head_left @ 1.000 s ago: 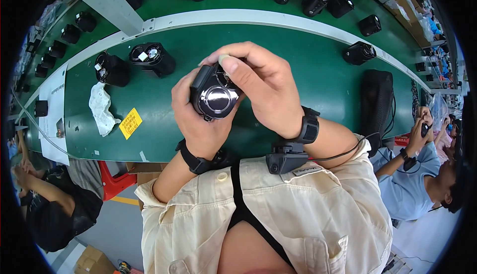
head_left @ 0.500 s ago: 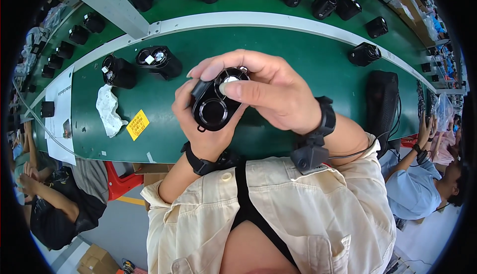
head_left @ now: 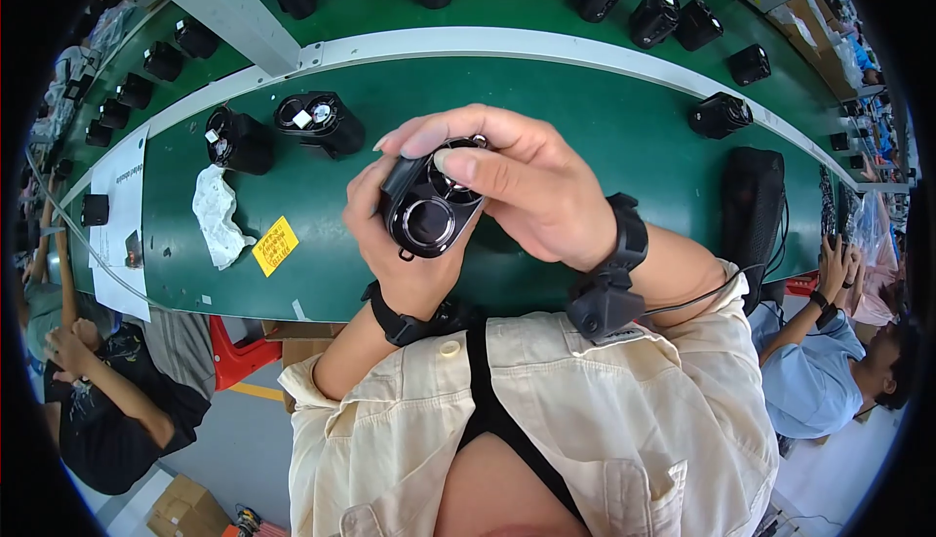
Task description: The person peels a sticker from a black device by hand, places the device on the green workbench, and repeats the process with several other devices.
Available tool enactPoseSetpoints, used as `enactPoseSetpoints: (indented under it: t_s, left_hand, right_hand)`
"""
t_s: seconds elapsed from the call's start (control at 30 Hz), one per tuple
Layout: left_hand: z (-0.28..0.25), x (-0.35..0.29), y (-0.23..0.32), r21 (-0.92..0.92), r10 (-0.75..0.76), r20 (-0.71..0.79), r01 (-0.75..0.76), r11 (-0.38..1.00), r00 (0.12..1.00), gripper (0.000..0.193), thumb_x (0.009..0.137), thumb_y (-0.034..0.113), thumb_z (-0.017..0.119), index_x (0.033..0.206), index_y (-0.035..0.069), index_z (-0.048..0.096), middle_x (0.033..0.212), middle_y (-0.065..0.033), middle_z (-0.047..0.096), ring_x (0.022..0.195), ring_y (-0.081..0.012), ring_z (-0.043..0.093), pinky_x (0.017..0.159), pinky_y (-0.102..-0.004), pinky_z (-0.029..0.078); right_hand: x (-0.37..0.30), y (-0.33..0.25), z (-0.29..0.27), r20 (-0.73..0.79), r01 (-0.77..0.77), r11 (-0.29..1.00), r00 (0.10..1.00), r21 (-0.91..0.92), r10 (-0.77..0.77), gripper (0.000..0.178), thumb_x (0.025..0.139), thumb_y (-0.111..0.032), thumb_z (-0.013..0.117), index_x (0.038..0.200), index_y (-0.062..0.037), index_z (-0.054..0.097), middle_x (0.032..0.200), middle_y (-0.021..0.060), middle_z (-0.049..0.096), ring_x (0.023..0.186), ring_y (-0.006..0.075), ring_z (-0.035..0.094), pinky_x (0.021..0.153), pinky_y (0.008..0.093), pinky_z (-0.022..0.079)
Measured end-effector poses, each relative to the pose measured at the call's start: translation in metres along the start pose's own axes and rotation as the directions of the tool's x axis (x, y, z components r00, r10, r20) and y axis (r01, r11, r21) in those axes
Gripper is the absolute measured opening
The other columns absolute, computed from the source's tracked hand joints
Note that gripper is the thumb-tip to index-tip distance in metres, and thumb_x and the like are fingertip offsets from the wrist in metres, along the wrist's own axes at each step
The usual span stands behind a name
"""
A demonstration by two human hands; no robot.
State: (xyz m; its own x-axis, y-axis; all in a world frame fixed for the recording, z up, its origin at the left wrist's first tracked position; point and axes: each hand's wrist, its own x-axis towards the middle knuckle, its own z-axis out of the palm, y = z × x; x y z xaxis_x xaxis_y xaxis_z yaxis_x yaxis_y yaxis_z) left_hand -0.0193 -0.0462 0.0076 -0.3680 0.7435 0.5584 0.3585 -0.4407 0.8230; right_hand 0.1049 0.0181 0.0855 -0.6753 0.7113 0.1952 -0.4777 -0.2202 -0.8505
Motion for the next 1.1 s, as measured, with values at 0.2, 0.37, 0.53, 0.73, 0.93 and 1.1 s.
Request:
enactPoseSetpoints:
  t_s: [0.2,0.37,0.53,0.73,0.93,1.1]
  left_hand:
    - [-0.002,0.004,0.000,0.054,0.036,0.012,-0.037,0.998,0.999,0.085,0.062,0.008,0.088,0.129,0.005,0.036,0.119,-0.0160,0.047,0.106,-0.0287,0.052,0.089,-0.0363,0.044]
    - [-0.002,0.004,0.003,-0.010,-0.012,-0.039,0.012,1.000,0.999,0.087,0.062,0.007,0.088,0.130,0.005,0.033,0.120,-0.0153,0.047,0.108,-0.0266,0.052,0.091,-0.0366,0.044]
    - [-0.005,0.009,0.009,-0.158,-0.122,-0.009,0.119,0.980,0.992,0.088,0.062,0.005,0.088,0.129,0.006,0.031,0.122,-0.0158,0.049,0.111,-0.0255,0.053,0.093,-0.0363,0.045]
    - [-0.005,0.017,0.017,-0.218,-0.046,0.066,0.059,0.974,0.997,0.087,0.062,0.004,0.088,0.127,0.006,0.030,0.123,-0.0175,0.051,0.111,-0.0261,0.055,0.094,-0.0363,0.046]
    - [-0.009,0.015,0.016,-0.149,-0.048,0.089,0.061,0.987,0.995,0.086,0.061,0.001,0.087,0.126,0.006,0.032,0.122,-0.0183,0.051,0.110,-0.0271,0.056,0.095,-0.0372,0.046]
    - [-0.008,0.017,0.014,-0.152,-0.001,0.127,0.020,0.988,0.992,0.084,0.061,0.000,0.087,0.126,0.006,0.033,0.122,-0.0181,0.051,0.110,-0.0283,0.057,0.095,-0.0369,0.047]
  right_hand:
    - [-0.002,0.011,0.006,-0.051,0.095,0.991,0.994,-0.093,-0.100,0.028,0.098,-0.016,0.046,0.119,0.0010,0.055,0.126,0.0190,0.054,0.117,0.0251,0.052,0.102,0.0387,0.040]
    - [0.004,-0.001,0.008,-0.014,-0.002,0.999,1.000,0.047,0.003,0.033,0.100,-0.022,0.046,0.123,0.0007,0.053,0.128,0.0189,0.053,0.118,0.0263,0.052,0.103,0.0385,0.039]
    - [0.008,-0.006,0.001,0.088,0.151,0.975,0.987,-0.161,-0.138,0.031,0.096,-0.020,0.052,0.119,-0.0006,0.057,0.127,0.0185,0.054,0.119,0.0286,0.053,0.102,0.0411,0.040]
    - [0.018,-0.049,-0.016,0.421,0.510,0.459,0.860,-0.727,-0.289,0.019,0.084,-0.010,0.067,0.101,-0.0018,0.067,0.114,0.0165,0.062,0.105,0.0299,0.061,0.096,0.0437,0.045]
    - [0.029,-0.074,-0.013,0.663,0.692,0.143,0.720,-0.708,-0.204,0.014,0.074,-0.006,0.074,0.086,-0.0016,0.068,0.098,0.0123,0.065,0.083,0.0274,0.064,0.083,0.0409,0.050]
    - [0.036,-0.086,-0.011,0.709,0.715,0.085,0.699,-0.694,-0.092,0.016,0.072,-0.007,0.074,0.084,-0.0008,0.066,0.093,0.0113,0.062,0.077,0.0260,0.061,0.073,0.0387,0.050]
